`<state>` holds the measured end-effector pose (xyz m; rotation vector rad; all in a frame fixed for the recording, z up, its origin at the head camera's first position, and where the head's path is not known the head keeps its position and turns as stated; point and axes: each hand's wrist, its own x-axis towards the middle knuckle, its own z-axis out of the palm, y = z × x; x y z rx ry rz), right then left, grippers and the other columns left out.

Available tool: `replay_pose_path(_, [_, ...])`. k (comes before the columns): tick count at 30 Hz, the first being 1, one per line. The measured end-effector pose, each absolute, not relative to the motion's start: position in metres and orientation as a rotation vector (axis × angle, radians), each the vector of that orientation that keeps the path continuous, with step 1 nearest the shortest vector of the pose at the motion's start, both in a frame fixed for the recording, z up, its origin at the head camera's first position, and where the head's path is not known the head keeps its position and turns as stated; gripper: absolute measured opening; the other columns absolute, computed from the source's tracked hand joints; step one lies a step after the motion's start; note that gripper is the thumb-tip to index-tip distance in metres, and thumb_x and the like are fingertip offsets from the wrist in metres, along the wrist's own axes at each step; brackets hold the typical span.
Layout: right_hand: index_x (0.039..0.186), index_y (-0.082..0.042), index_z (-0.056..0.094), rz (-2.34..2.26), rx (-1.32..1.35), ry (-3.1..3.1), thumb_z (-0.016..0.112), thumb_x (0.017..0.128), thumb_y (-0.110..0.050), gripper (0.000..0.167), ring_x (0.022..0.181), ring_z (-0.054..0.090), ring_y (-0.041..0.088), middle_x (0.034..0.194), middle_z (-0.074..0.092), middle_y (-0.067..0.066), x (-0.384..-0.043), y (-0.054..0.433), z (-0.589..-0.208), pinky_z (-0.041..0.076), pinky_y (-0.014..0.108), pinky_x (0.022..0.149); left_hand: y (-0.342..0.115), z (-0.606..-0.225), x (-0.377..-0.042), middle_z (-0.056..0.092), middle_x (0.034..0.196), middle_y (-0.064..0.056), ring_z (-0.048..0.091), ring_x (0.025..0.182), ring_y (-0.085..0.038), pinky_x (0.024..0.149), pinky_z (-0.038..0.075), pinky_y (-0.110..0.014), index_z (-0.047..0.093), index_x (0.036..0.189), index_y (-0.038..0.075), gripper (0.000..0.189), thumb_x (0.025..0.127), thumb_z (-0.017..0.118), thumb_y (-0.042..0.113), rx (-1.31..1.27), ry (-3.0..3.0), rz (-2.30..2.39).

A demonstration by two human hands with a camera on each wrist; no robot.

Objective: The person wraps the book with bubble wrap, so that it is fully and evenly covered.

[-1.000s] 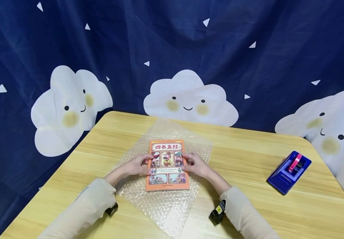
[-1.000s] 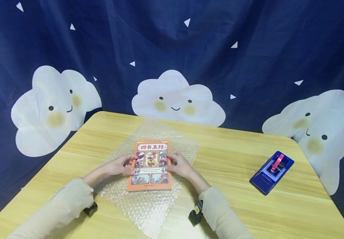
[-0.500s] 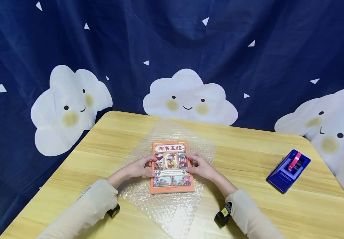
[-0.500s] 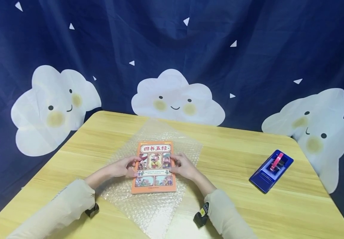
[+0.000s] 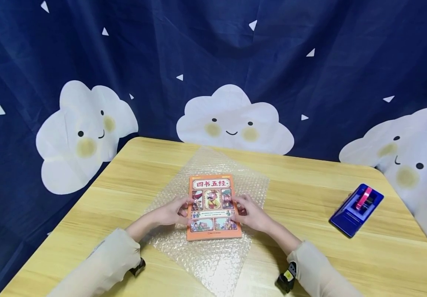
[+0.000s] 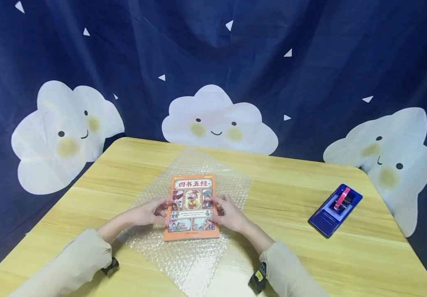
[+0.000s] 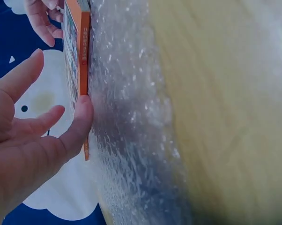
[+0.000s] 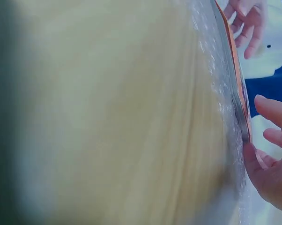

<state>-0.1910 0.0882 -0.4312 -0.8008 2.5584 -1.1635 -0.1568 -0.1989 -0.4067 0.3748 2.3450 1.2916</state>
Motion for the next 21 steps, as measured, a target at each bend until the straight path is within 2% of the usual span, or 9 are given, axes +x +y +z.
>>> replay_pose_path(3, [0.133,-0.003,0.045,-1.130,-0.852,2.584,0.069,0.080,-0.021,0.060,0.098,0.052,0.024,0.124,0.044,0.017,-0.185,0.090,-0.430,0.047,0.042,0.082,-0.199,-0.407,-0.154,0.038,0.112,-0.020,0.048,0.095,-0.024,0.079,0.043,-0.030,0.037,0.132,-0.006,0.066,0.077,0.070,0.010,0.374,2.368,1.274])
replay_pose_path(6, [0.132,-0.003,0.046,-1.079,-0.923,2.614,0.068,0.080,-0.017,0.059,0.100,0.051,0.025,0.124,0.044,0.017,-0.177,0.092,-0.430,0.046,0.043,0.084,-0.199,-0.409,-0.155,0.039,0.106,-0.018,0.045,0.090,-0.023,0.076,0.042,-0.029,0.039,0.132,-0.006,0.065,0.077,0.071,0.010,0.430,2.420,1.239])
replay_pose_path(11, [0.128,-0.003,0.050,-0.910,-1.107,2.701,0.069,0.078,-0.018,0.056,0.099,0.050,0.020,0.115,0.048,0.011,-0.159,0.096,-0.431,0.046,0.038,0.085,-0.201,-0.413,-0.159,0.039,0.094,-0.013,0.038,0.080,-0.020,0.068,0.038,-0.026,0.042,0.131,-0.005,0.065,0.076,0.071,0.013,0.512,2.575,1.088])
replay_pose_path(18, [0.127,-0.005,0.052,-0.663,-1.405,2.674,0.070,0.077,-0.021,0.055,0.086,0.044,0.008,0.106,0.048,0.003,-0.135,0.104,-0.425,0.046,0.021,0.075,-0.202,-0.415,-0.161,0.036,0.097,-0.009,0.031,0.089,-0.022,0.076,0.032,-0.034,0.047,0.132,0.004,0.069,0.073,0.075,0.025,0.514,2.763,0.832])
replay_pose_path(21, [0.124,-0.006,0.054,-0.625,-1.508,2.606,0.072,0.075,-0.021,0.054,0.080,0.043,0.004,0.103,0.048,0.001,-0.128,0.108,-0.422,0.044,0.016,0.070,-0.201,-0.415,-0.159,0.035,0.103,-0.014,0.029,0.095,-0.028,0.080,0.031,-0.040,0.047,0.132,0.005,0.071,0.072,0.076,0.028,0.554,2.790,0.767])
